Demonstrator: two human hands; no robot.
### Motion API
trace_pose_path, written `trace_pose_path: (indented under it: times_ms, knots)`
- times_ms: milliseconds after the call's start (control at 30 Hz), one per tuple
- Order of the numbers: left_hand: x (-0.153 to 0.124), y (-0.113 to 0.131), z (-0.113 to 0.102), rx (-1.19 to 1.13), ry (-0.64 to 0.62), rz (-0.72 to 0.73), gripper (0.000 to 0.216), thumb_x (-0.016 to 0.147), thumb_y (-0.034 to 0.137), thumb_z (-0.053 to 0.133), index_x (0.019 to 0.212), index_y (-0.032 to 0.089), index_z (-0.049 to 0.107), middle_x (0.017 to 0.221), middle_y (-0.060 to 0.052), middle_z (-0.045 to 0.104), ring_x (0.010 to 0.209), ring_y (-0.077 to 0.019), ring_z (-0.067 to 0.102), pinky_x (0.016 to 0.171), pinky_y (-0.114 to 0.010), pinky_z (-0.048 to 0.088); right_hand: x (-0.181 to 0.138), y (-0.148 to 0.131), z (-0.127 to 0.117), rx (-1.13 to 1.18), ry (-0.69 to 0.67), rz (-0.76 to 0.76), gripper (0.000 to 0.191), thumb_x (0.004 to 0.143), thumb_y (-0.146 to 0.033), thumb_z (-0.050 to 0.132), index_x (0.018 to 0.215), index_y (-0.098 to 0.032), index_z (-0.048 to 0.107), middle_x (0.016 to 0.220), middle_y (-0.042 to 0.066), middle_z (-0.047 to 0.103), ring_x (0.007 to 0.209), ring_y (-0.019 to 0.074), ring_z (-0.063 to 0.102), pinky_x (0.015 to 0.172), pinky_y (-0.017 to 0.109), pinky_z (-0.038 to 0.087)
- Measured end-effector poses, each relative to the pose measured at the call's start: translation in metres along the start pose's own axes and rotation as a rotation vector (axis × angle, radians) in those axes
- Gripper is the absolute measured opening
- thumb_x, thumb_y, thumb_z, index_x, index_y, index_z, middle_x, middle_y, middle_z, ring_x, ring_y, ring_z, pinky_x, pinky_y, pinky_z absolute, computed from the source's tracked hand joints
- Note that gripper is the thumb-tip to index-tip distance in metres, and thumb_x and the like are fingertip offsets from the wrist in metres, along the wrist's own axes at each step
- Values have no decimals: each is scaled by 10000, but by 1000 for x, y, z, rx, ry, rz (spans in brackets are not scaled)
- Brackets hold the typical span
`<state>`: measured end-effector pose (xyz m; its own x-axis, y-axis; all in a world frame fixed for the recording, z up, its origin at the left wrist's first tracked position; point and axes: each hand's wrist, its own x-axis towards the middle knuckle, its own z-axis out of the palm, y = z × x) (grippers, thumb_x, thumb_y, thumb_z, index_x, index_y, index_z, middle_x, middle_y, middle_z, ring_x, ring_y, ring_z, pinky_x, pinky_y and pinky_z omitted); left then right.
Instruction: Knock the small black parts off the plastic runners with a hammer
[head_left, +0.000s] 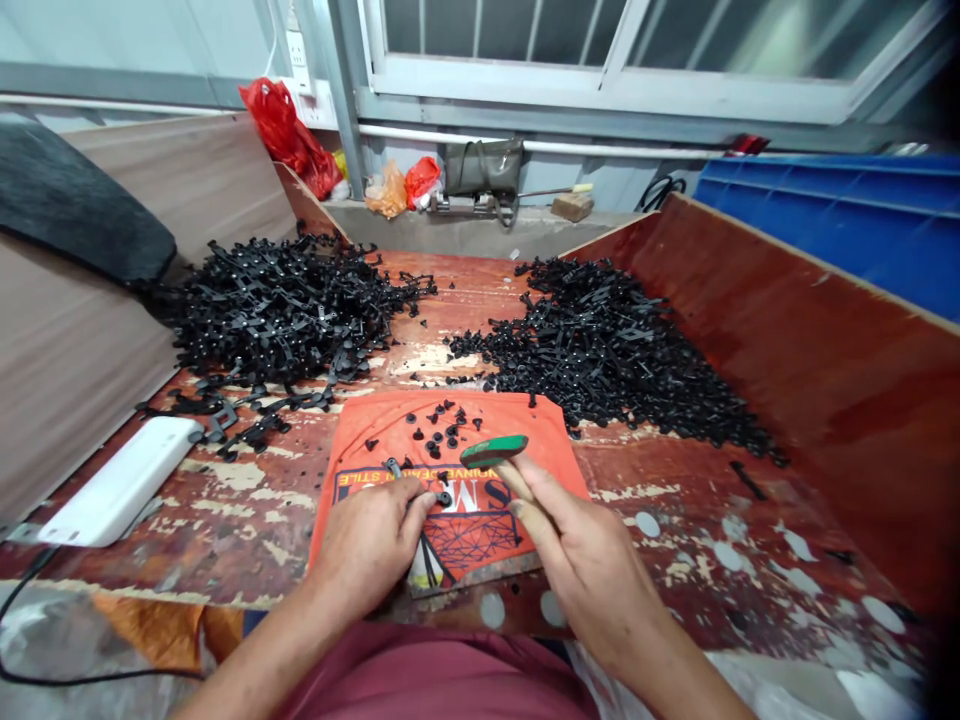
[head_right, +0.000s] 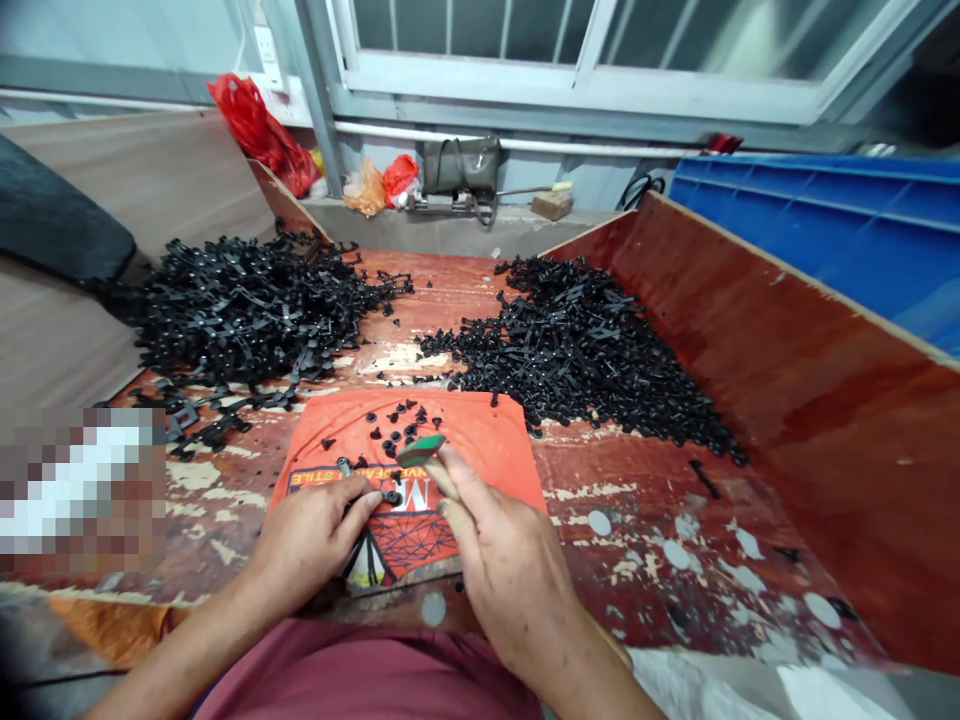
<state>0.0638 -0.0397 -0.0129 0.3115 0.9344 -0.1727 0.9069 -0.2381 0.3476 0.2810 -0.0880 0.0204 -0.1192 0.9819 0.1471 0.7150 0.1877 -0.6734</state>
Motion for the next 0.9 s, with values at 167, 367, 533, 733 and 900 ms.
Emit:
trace_pose_path:
  times_ms: [167, 367, 533, 733, 900]
  knots:
    - [1, 4, 1, 21, 21, 0, 349, 963, 429, 360, 943, 272, 672, 909, -29, 757, 866, -233, 694, 669, -290, 395, -4, 5, 2, -54, -69, 5, 440, 1009, -245, 389, 1441, -320, 424, 1304, -44, 632, 1122, 176, 644, 951, 339, 529]
    - [2, 5, -1, 36, -8, -2, 368, 971, 424, 335, 941, 272, 668, 921, -30, 758, 874, -236, 695, 666, -298, 399, -10, -1, 2, -75, 10, -79, 419, 1013, -227, 358, 1418, -271, 459, 1292, 15, 647, 1102, 170, 651, 909, 298, 533]
    - [2, 4, 0, 72, -11, 3, 386, 979, 414, 305, 945, 262, 658, 902, -39, 756, 848, -234, 697, 652, -298, 394, -10, 7, 16, -173, -77, -69, 448, 995, -235, 427, 1441, -286, 440, 1164, 44, 716, 986, 212, 704, 848, 330, 561]
    - [1, 3, 3, 96, -8, 15, 385, 982, 410, 293, 948, 264, 647, 902, -38, 756, 843, -238, 697, 643, -297, 398, -11, 11, 22, -126, -9, -109, 464, 1010, -226, 394, 1470, -284, 384, 1244, 40, 677, 1040, 189, 682, 904, 323, 538]
    - [0, 1, 5, 118, 2, 7, 376, 981, 415, 293, 954, 267, 637, 890, -34, 755, 827, -245, 702, 616, -299, 390, -8, 10, 22, -143, -68, -101, 491, 997, -209, 428, 1476, -300, 370, 1185, 18, 709, 1019, 189, 693, 884, 317, 550]
